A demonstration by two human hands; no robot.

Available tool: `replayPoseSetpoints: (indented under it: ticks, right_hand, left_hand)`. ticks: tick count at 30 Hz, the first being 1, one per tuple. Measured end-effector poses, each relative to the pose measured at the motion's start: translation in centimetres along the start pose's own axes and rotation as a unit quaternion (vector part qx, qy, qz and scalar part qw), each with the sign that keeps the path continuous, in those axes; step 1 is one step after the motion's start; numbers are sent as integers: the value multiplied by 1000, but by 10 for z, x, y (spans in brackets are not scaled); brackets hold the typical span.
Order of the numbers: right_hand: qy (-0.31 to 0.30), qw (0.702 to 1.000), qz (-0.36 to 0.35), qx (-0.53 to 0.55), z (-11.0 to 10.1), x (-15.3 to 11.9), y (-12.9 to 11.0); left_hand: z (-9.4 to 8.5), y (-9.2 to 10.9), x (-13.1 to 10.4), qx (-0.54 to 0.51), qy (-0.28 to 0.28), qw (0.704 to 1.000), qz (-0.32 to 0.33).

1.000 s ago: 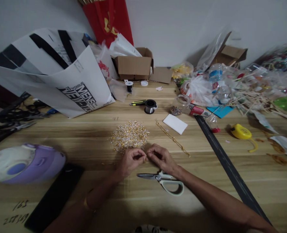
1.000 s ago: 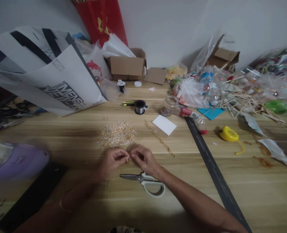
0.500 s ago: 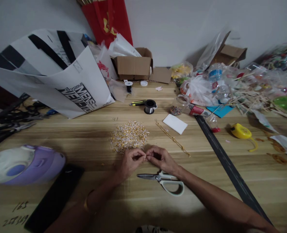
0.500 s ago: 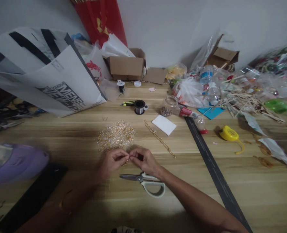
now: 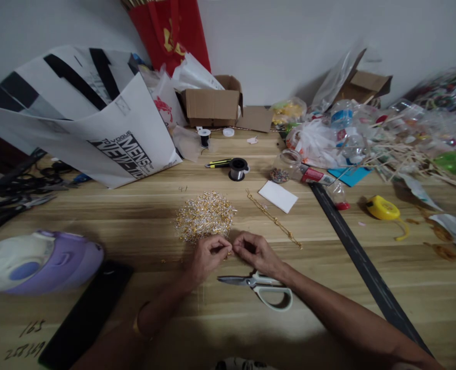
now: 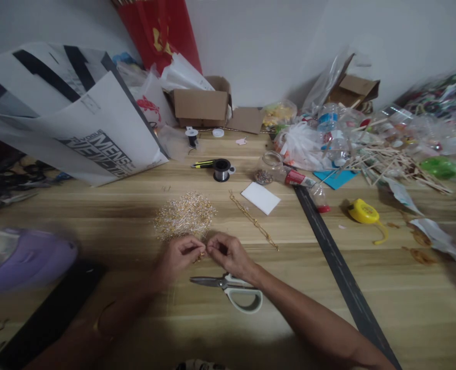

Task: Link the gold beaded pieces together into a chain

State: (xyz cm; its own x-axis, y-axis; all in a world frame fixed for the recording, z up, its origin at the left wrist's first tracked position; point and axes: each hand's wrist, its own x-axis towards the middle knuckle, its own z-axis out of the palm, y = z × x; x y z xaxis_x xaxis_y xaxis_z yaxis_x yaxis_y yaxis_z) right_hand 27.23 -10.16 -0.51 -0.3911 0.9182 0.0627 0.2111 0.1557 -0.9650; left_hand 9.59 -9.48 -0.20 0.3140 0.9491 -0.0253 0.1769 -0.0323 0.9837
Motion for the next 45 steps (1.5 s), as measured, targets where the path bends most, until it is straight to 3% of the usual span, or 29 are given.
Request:
replayPoseSetpoints:
  ticks: [21, 36, 45]
  right_hand:
    - [-15, 999, -20, -30, -1, -1, 3]
    - [23, 1000, -4, 6, -2, 0, 0]
    - [2, 1000, -4, -1, -1, 0, 0]
  left_hand:
    - [-2, 2, 2, -57, -18, 996, -60]
    - [-3, 7, 2, -66, -29, 996, -58]
    - [-4, 6, 2, -62, -27, 996, -50]
